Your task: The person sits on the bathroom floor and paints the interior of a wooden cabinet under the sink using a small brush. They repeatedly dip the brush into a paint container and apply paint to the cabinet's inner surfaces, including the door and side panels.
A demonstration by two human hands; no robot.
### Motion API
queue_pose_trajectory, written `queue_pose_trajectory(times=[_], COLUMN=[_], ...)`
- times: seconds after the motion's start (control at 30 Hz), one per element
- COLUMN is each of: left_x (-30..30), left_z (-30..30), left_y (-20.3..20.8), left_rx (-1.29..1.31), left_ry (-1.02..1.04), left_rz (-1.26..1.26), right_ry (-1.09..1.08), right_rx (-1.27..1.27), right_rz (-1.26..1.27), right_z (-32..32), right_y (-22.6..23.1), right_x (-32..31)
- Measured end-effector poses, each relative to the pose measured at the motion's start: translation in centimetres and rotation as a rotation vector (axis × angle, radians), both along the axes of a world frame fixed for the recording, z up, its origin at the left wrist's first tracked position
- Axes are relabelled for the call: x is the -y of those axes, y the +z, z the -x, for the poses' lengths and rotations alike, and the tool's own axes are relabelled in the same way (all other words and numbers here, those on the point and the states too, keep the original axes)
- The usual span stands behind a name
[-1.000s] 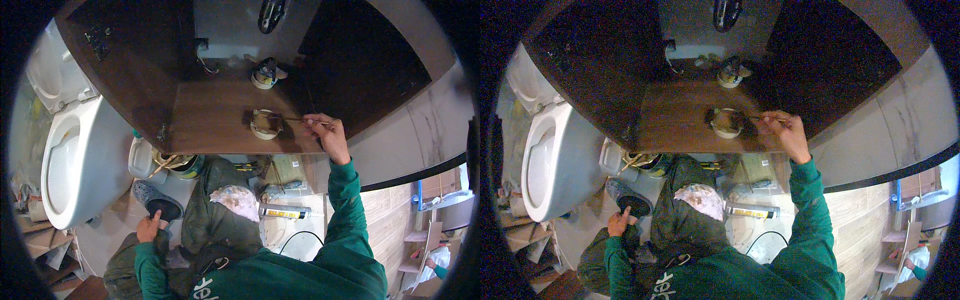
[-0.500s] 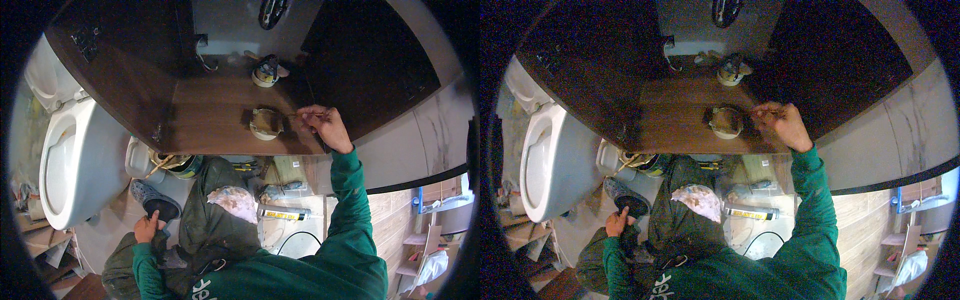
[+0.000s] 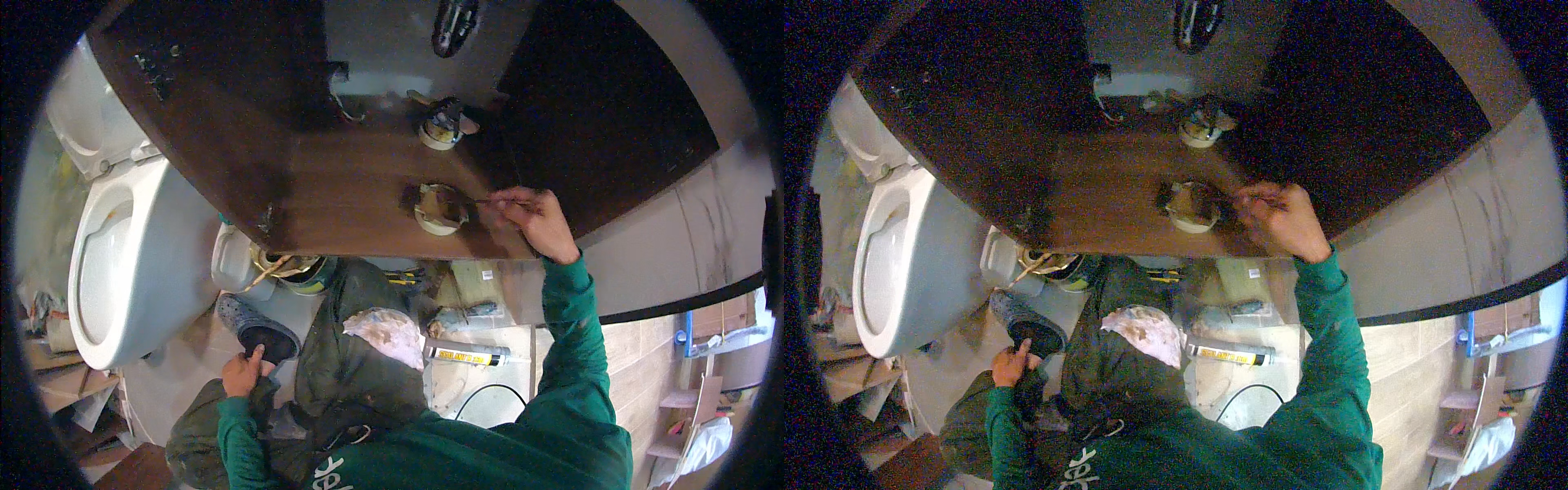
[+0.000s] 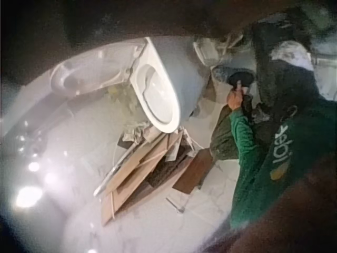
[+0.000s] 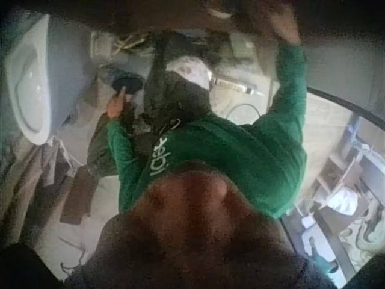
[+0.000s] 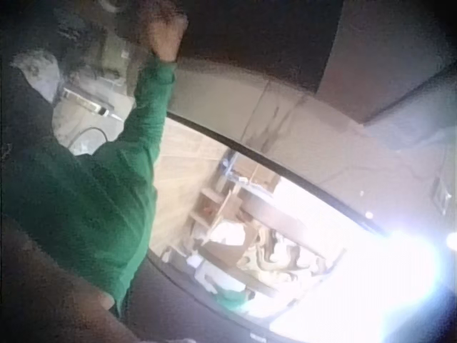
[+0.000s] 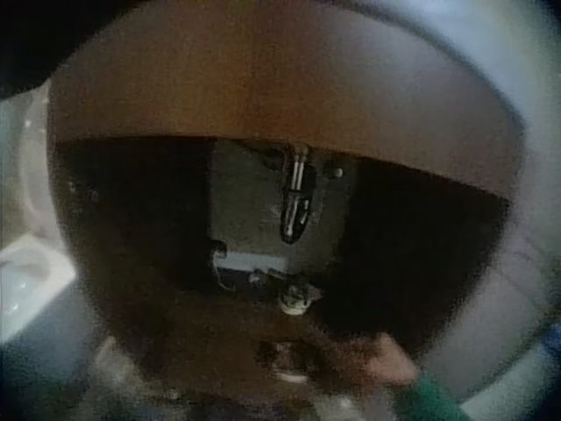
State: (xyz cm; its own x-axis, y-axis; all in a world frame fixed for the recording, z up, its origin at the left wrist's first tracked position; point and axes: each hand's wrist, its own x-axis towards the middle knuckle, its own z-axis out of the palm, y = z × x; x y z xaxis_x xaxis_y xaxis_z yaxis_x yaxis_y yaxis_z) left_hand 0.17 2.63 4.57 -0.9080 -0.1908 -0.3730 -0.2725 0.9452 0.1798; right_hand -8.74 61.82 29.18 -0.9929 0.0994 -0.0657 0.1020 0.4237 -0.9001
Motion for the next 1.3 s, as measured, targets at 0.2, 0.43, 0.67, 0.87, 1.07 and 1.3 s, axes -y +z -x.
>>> queue_pose_trajectory(times=[0.2,0.43,0.67,0.87,1.07,1.3], left_x=[-0.9,-0.8,-0.8,-1.2,-0.4,-1.3], left_z=[0.1,-0.7,-0.3,-0.6,-0.6,0.1], left_y=[1.4,0.8,1.3,1.6,0.5,3.4], left_rx=[-0.077,-0.136,-0.040,-0.158,-0.068,0.098], left_ry=[-0.066,0.041,0.021,0.041,-0.061,0.041], left_rz=[-0.031,-0.058,-0.064,-0.072,-0.010,-0.122], right_ry=[-0.084,-0.235,-0.275,-0.355,-0.345,-0.339], right_rx=[-0.045,-0.320,-0.464,-0.480,-0.693,-0.505], right_rz=[-0.195,0.077,0.599,0.132,-0.176,-0.455], right_z=[-1.6,-3.6,3.9,14.6,22.4,26.9], right_y=[1.2,3.0,-5.1,-10.8,-13.7,-15.6], right_x=[-1.5,2.0,16.6,23.8,25.0,24.5])
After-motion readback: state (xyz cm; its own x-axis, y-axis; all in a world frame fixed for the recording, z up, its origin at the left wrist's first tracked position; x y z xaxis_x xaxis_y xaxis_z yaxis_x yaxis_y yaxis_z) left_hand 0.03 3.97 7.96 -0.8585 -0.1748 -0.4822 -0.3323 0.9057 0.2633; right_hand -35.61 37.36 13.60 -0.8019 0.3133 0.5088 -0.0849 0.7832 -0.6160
